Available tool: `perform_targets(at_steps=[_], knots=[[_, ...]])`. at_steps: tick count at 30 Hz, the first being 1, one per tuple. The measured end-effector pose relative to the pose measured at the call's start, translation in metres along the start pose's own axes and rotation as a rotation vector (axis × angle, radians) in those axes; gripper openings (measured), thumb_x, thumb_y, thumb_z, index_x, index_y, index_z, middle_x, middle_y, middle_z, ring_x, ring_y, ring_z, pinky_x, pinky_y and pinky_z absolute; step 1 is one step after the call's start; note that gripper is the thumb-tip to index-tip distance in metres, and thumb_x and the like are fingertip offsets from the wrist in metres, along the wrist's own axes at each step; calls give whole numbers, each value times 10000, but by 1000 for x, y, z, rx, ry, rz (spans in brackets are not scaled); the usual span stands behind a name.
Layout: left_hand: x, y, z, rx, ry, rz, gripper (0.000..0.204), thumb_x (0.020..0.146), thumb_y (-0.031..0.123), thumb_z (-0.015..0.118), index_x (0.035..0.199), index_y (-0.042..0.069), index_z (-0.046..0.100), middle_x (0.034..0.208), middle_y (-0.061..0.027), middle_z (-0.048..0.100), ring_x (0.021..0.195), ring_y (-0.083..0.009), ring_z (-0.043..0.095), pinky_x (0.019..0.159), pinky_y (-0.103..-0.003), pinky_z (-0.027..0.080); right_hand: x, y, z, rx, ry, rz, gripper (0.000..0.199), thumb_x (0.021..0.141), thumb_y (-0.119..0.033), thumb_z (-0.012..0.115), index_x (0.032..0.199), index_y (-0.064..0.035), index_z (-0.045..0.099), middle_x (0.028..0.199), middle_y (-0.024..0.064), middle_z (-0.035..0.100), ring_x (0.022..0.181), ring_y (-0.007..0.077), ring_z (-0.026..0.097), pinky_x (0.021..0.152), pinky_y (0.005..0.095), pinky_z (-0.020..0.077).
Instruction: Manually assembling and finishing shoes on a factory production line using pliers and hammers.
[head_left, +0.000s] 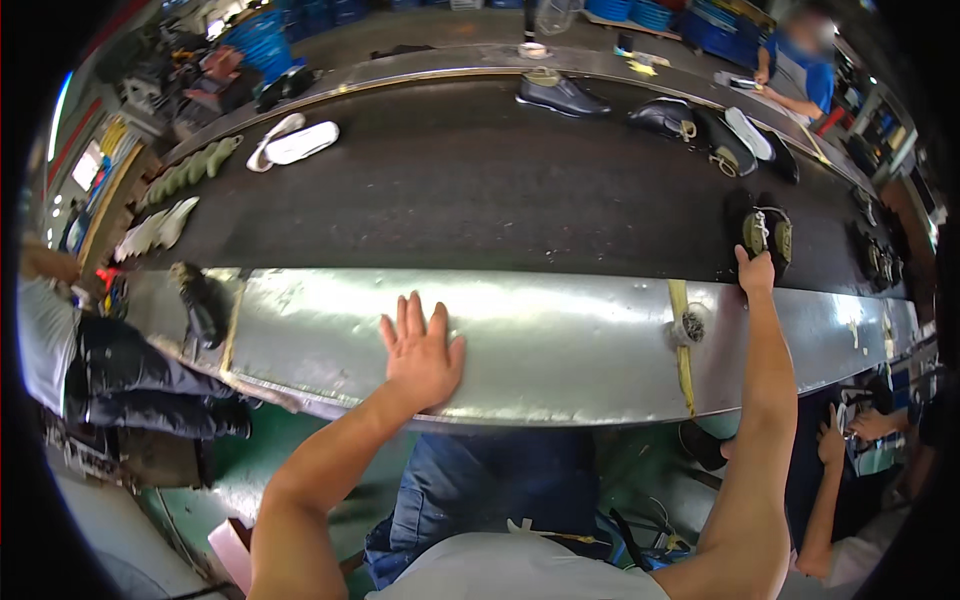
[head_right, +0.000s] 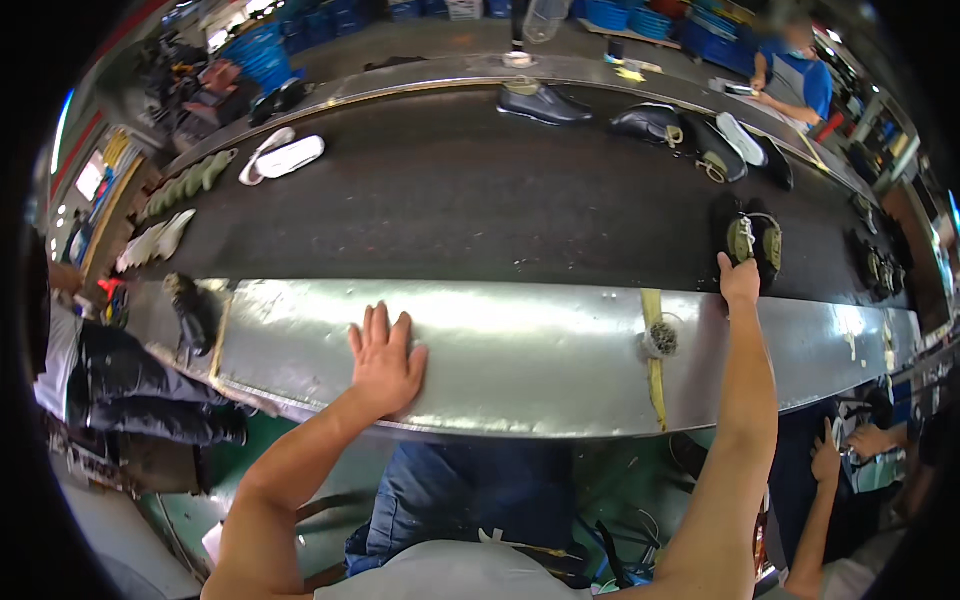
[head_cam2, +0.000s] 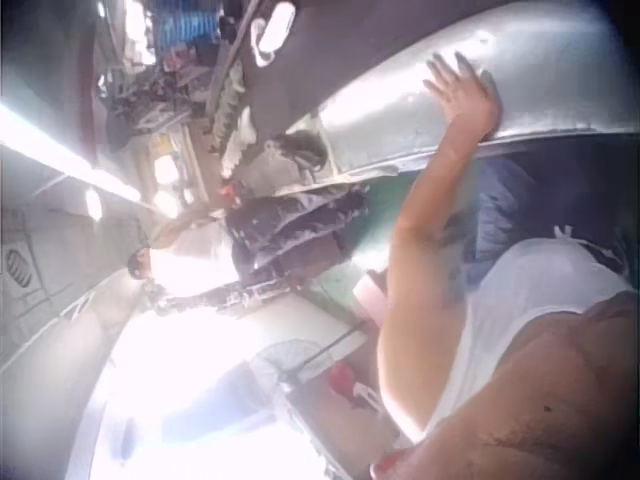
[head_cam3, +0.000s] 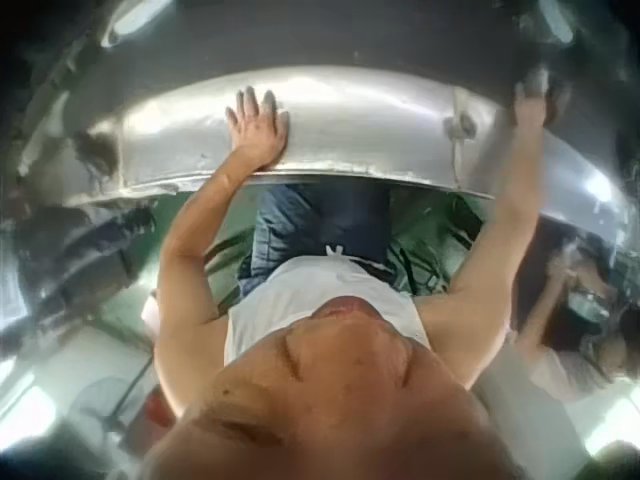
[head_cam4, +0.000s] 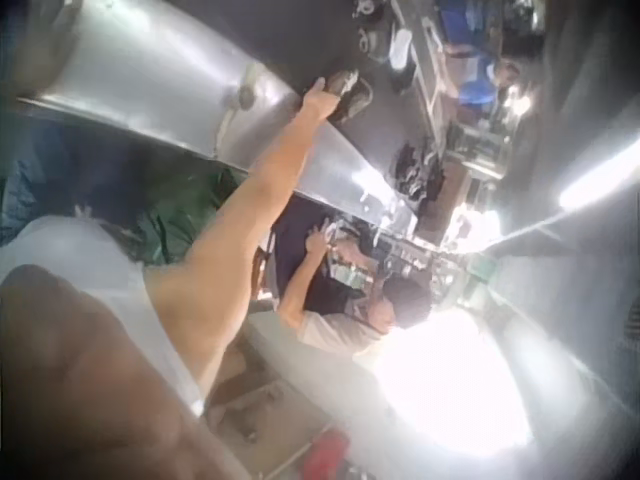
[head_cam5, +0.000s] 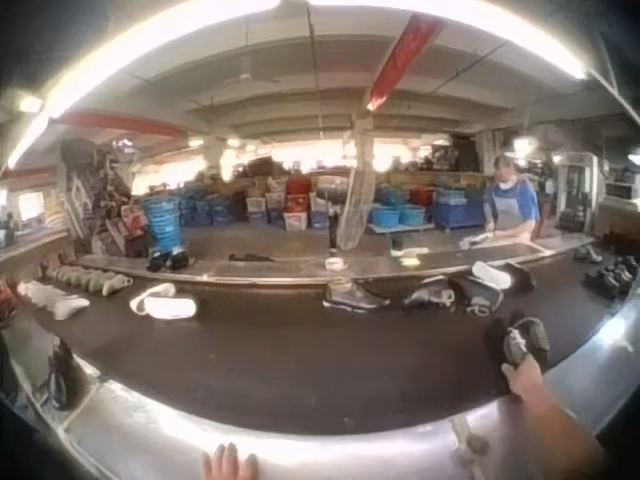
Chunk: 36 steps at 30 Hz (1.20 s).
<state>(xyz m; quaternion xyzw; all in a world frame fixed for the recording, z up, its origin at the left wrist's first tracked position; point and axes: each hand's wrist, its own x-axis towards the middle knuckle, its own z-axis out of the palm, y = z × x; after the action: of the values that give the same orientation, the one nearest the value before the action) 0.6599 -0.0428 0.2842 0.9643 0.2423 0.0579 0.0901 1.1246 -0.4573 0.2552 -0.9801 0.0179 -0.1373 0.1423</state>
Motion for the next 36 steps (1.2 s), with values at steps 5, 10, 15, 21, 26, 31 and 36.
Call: perform_targets(at_steps=[5,10,15,21,26,31,36], knots=[[85,8,10,-215,100,330,462,921,309,596,1230,-18,491,1434,-249,398,1415,-472,257,1141,-636,152,-2,-86,-57,-181,505,-533,635,820,-299,750,1314,13,502,1431,203,440,1309,412,408,1059,516,389],[113,16,11,-127,-115,348,557,913,348,600,1342,12,485,1405,-205,452,1391,-409,336,1131,-615,205,52,-228,-4,-237,134,-730,502,851,-228,687,1281,-8,552,1498,116,393,1388,365,331,1076,516,366],[121,12,11,-183,-130,420,607,854,387,660,1305,8,515,1339,-194,509,1308,-386,426,1085,-610,262,110,-307,97,-512,19,-704,623,895,-123,551,1481,-48,352,1611,89,205,1482,334,185,1161,500,265],[126,0,3,-199,-145,437,625,818,384,691,1278,-10,533,1282,-196,535,1235,-369,472,1044,-603,288,122,-346,125,-779,-127,-588,554,947,-194,474,1483,-77,395,1585,70,290,1454,313,255,1152,553,207],[131,-1,6,-214,-143,438,621,798,378,703,1258,-11,553,1265,-189,542,1212,-360,489,1039,-597,291,124,-362,132,-689,-70,-401,446,929,-175,518,1355,-41,503,1465,103,424,1342,296,386,1091,527,289],[131,-7,4,-202,-151,424,624,789,381,708,1251,-11,559,1261,-187,546,1208,-356,495,1040,-595,290,130,-379,166,-379,66,-464,534,888,-119,558,1396,-34,418,1500,106,378,1361,302,374,1092,474,336],[132,-10,6,-222,-169,449,632,787,398,703,1251,-7,559,1261,-177,547,1205,-348,496,1044,-587,285,182,-375,207,253,-137,-173,786,848,-85,540,1539,-66,168,1563,133,302,1424,343,324,1152,454,325]])
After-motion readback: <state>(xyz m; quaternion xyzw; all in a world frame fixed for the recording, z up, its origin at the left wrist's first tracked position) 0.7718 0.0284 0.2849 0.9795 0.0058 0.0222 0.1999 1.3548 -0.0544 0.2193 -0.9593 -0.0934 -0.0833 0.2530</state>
